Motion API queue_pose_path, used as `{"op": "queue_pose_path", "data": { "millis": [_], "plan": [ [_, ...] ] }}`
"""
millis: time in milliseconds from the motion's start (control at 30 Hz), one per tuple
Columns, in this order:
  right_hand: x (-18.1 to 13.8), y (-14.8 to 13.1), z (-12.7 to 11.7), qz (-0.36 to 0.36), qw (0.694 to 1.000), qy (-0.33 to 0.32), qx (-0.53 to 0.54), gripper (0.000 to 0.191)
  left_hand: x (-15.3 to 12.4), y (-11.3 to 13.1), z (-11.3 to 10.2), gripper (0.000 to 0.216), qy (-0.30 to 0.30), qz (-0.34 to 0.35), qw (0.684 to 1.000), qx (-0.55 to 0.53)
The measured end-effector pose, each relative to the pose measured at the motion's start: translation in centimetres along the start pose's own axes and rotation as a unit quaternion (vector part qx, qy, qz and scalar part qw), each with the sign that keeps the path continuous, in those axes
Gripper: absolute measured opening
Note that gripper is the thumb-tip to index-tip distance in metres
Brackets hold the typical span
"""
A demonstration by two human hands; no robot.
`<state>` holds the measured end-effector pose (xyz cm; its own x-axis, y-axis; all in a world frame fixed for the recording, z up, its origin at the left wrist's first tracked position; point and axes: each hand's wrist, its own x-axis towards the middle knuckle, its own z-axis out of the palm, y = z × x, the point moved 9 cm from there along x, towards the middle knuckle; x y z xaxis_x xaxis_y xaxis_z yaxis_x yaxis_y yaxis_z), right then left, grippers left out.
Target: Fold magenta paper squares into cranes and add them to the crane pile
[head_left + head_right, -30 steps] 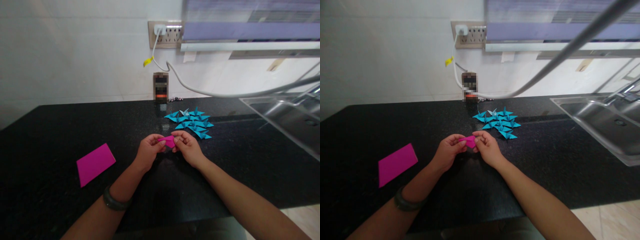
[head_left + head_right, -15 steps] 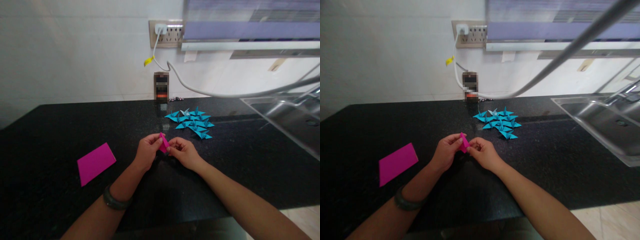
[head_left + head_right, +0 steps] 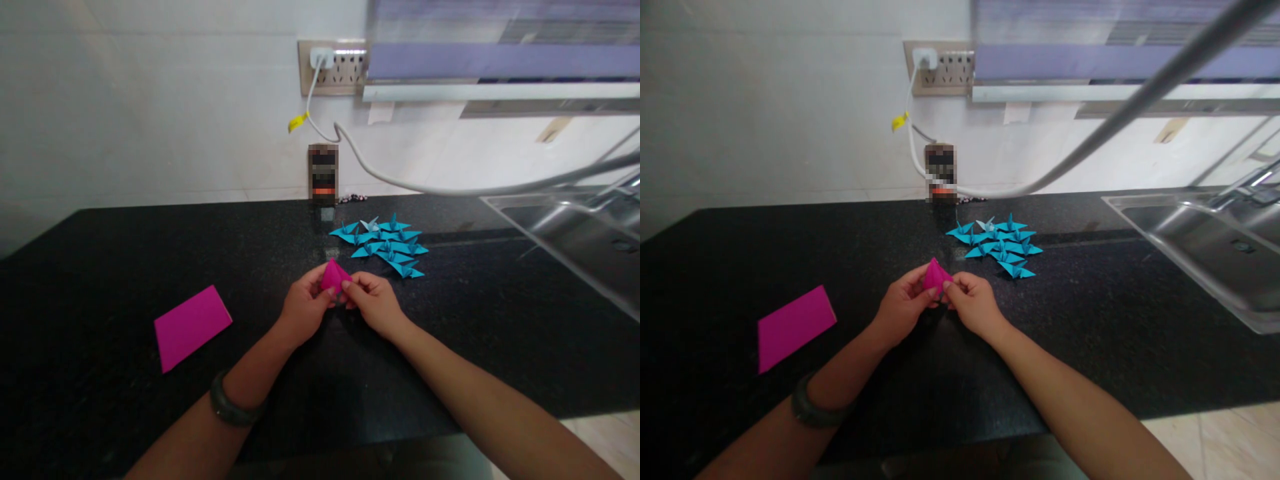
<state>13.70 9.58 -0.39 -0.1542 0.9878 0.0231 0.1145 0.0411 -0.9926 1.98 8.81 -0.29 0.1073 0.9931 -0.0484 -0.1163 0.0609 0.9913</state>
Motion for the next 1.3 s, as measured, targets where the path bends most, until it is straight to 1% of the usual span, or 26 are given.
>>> {"op": "queue_pose_path", "data": {
  "millis": [100, 200, 267, 367, 467, 533, 600, 633, 700, 767, 933, 1033, 1133, 1300],
  "plan": [
    [-0.1, 0.3, 0.4, 0.035, 0.997, -0.018, 0.062, 0.023, 0.1, 0.3, -0.7, 0.037, 0.027, 0.007, 1.0, 0.0],
    [-0.2, 0.4, 0.9, 0.048, 0.993, -0.04, 0.099, 0.023, 0.0, 0.4, -1.4, 0.022, 0.051, 0.005, 0.999, 0.005],
    [-0.1, 0.5, 1.0, 0.053, 0.991, -0.044, 0.113, 0.025, 0.0, 0.3, -1.5, 0.021, 0.051, 0.001, 0.999, -0.004],
    [0.2, 0.8, 0.5, 0.049, 0.993, -0.023, 0.105, 0.029, -0.1, -0.2, -1.0, 0.024, 0.026, -0.022, 0.998, -0.054],
    [0.5, 0.5, -0.5, 0.004, 0.999, 0.022, 0.038, 0.026, -0.2, -0.8, -0.2, 0.022, 0.002, -0.064, 0.991, -0.114],
    [0.4, -0.6, -1.5, -0.062, 0.995, 0.072, -0.036, 0.021, -0.4, -1.2, 0.2, 0.021, -0.006, -0.094, 0.985, -0.147],
    [-0.2, -2.2, -2.2, -0.142, 0.975, 0.114, -0.123, 0.021, -0.5, -1.5, 0.5, 0.02, -0.008, -0.114, 0.978, -0.177],
    [-0.5, -3.0, -2.1, -0.181, 0.962, 0.123, -0.164, 0.022, -0.5, -1.6, 0.6, 0.019, -0.007, -0.118, 0.974, -0.191],
    [-1.0, -4.3, -1.7, -0.243, 0.935, 0.119, -0.228, 0.022, -0.5, -1.6, 0.7, 0.016, -0.004, -0.121, 0.969, -0.215],
    [-1.4, -4.9, -1.2, -0.279, 0.917, 0.111, -0.263, 0.025, -0.5, -1.7, 0.8, 0.013, -0.004, -0.122, 0.965, -0.232],
    [-1.5, -5.2, -0.8, -0.295, 0.897, 0.107, -0.311, 0.034, -0.4, -1.6, 0.7, 0.009, 0.001, -0.101, 0.962, -0.254],
    [-1.8, -5.5, -0.4, -0.314, 0.885, 0.103, -0.327, 0.035, -0.3, -1.6, 0.7, 0.009, 0.0, -0.094, 0.961, -0.259],
    [-2.0, -5.7, -0.3, -0.32, 0.882, 0.101, -0.33, 0.036, -0.3, -1.5, 0.7, 0.01, 0.0, -0.093, 0.962, -0.257],
    [-1.9, -5.6, -0.5, -0.306, 0.883, 0.121, -0.336, 0.041, -0.3, -1.4, 0.6, 0.014, 0.009, -0.084, 0.97, -0.228]
  ]
}}
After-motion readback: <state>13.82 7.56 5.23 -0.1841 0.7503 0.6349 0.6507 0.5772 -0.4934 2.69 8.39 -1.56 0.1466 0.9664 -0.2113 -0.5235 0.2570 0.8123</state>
